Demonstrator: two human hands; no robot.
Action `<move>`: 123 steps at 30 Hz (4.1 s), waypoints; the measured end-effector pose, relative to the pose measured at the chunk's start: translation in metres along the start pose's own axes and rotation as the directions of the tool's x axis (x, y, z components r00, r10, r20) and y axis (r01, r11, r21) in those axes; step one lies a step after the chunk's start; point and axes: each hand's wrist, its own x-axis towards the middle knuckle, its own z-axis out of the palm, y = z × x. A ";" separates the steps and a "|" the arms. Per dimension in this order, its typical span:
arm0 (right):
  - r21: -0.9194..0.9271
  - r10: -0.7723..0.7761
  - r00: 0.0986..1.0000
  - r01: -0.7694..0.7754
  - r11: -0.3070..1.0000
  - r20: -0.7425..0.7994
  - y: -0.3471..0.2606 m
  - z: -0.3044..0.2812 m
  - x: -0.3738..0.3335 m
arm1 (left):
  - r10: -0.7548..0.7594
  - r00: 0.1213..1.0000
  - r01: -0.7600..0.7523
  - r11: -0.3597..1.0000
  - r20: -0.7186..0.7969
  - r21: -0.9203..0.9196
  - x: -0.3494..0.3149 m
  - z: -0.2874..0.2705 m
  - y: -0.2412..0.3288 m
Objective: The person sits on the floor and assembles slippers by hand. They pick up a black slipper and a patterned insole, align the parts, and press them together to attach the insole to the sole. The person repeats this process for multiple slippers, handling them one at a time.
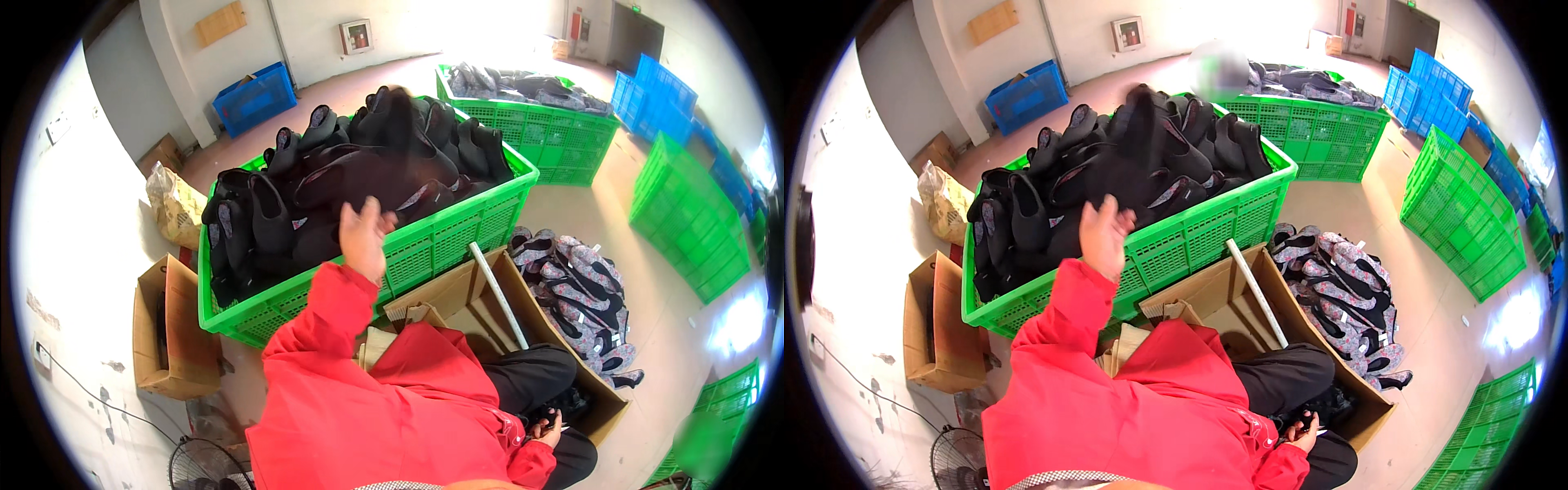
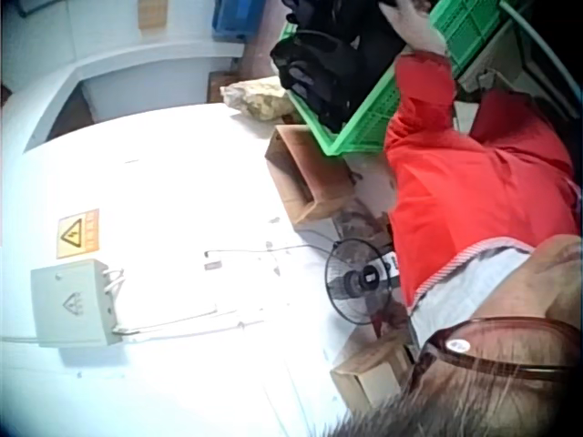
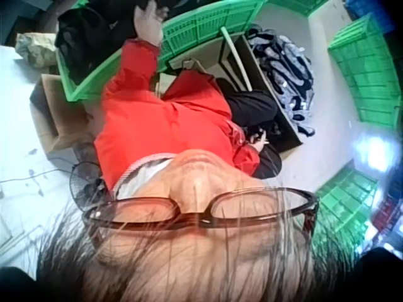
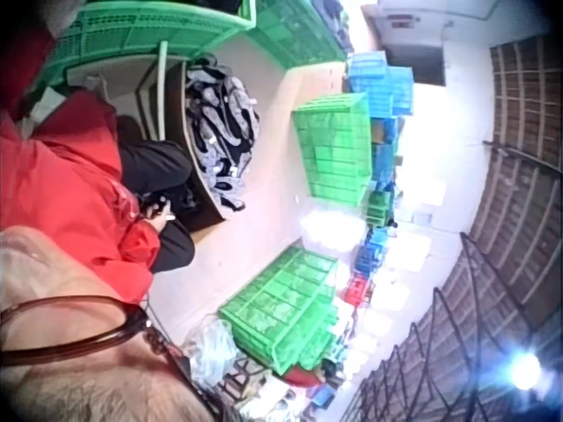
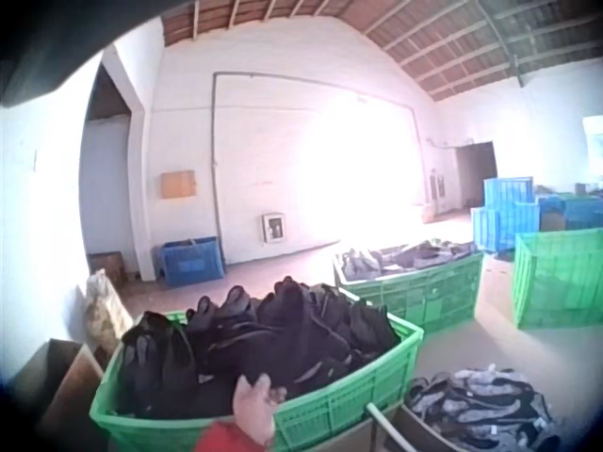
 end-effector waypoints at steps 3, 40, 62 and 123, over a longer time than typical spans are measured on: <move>0.012 0.025 0.999 -0.025 1.000 -0.032 0.001 0.010 -0.009 | 0.026 0.984 -0.046 0.993 -0.176 -0.110 0.035 -0.026 0.008; -0.107 0.070 0.979 -0.092 0.990 -0.193 -0.016 0.037 -0.002 | -0.435 0.112 -0.935 0.257 0.893 0.243 -0.079 0.308 -0.439; -0.141 0.030 0.970 -0.065 0.988 -0.240 -0.004 0.034 0.036 | -0.799 -0.045 -0.886 0.310 0.600 0.346 -0.084 0.335 -0.580; -0.164 -0.331 0.874 0.408 0.898 0.356 -0.038 0.071 -0.108 | -0.518 -0.153 -0.710 0.650 0.841 0.271 -0.171 0.176 -0.156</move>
